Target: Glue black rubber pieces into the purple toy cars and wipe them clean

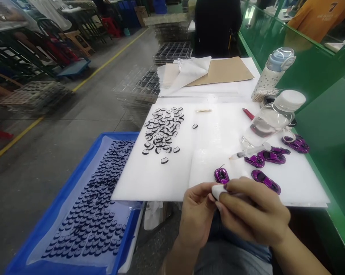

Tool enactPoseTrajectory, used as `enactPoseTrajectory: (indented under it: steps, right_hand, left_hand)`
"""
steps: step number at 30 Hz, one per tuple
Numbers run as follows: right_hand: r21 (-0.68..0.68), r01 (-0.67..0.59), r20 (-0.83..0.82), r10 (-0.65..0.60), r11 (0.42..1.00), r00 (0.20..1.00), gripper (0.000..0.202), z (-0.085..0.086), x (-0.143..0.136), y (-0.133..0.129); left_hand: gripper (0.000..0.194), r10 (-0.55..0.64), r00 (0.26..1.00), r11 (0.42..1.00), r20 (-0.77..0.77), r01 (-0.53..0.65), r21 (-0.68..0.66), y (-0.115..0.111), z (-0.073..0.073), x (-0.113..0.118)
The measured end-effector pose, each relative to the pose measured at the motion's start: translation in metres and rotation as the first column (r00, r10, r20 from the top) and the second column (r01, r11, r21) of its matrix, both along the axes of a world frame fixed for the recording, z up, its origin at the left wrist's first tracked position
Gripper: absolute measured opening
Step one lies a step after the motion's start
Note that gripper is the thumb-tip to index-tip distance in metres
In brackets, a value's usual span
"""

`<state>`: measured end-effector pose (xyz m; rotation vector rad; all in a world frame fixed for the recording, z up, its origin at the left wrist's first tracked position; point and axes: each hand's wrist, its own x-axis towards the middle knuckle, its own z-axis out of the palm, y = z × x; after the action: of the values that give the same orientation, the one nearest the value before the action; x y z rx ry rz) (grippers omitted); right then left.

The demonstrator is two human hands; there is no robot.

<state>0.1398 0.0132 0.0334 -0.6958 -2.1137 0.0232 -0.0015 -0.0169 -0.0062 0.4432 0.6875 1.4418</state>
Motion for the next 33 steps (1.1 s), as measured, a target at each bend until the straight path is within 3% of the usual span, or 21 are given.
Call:
enactPoseTrajectory:
  steps: [6,13,15,17,18,19,21,23,24,28,33]
  right_hand:
    - [-0.013,0.065,0.058,-0.064,0.998,0.996,0.011,0.0,0.005,-0.01]
    - [-0.046,0.101,0.039,-0.099,0.994,0.994,0.01,0.0,0.016,-0.011]
    - [-0.129,0.111,-0.058,-0.119,0.985,0.991,0.008,-0.002,0.026,-0.009]
    - [-0.264,0.087,-0.182,-0.139,0.961,0.973,0.015,-0.007,0.034,-0.007]
    - [-0.34,0.087,-0.213,-0.167,0.937,0.963,0.017,-0.01,0.037,-0.007]
    - [-0.411,0.106,-0.21,-0.207,0.906,0.956,0.018,-0.014,0.038,-0.007]
    - [-0.529,0.165,-0.135,-0.275,0.833,0.952,0.014,-0.021,0.037,-0.007]
    - [-0.597,0.19,-0.062,-0.281,0.779,0.958,0.009,-0.027,0.034,-0.007]
    - [-0.612,0.187,-0.045,-0.27,0.768,0.962,0.006,-0.029,0.033,-0.007]
    - [-0.605,0.171,-0.016,-0.227,0.777,0.974,0.004,-0.032,0.028,-0.005]
    - [-0.619,0.154,0.025,-0.177,0.77,0.984,0.003,-0.031,0.027,-0.003]
  left_hand:
    - [0.024,-0.008,0.999,1.0,-0.049,0.008,-0.011,0.0,0.002,0.001]
    - [0.018,-0.013,0.999,1.0,-0.045,0.013,0.009,-0.003,0.002,0.003]
    - [0.019,-0.019,0.996,0.999,-0.089,0.021,0.024,-0.007,0.001,0.0]
    - [0.019,0.039,0.966,0.997,-0.257,-0.021,0.075,-0.012,-0.002,-0.005]
    - [0.018,0.107,0.91,0.99,-0.4,-0.06,0.128,-0.015,-0.003,-0.008]
    - [0.02,0.196,0.805,0.974,-0.559,-0.096,0.203,-0.018,-0.004,-0.011]
    - [0.029,0.382,0.471,0.919,-0.795,-0.105,0.38,-0.02,-0.006,-0.014]
    - [0.03,0.489,0.182,0.869,-0.853,-0.021,0.494,-0.018,-0.008,-0.012]
    - [0.028,0.513,0.103,0.855,-0.852,0.025,0.518,-0.017,-0.008,-0.01]
    - [0.02,0.508,-0.013,0.857,-0.861,0.103,0.504,-0.012,-0.009,0.0]
    - [0.019,0.438,0.026,0.893,-0.899,0.108,0.438,-0.012,-0.008,-0.005]
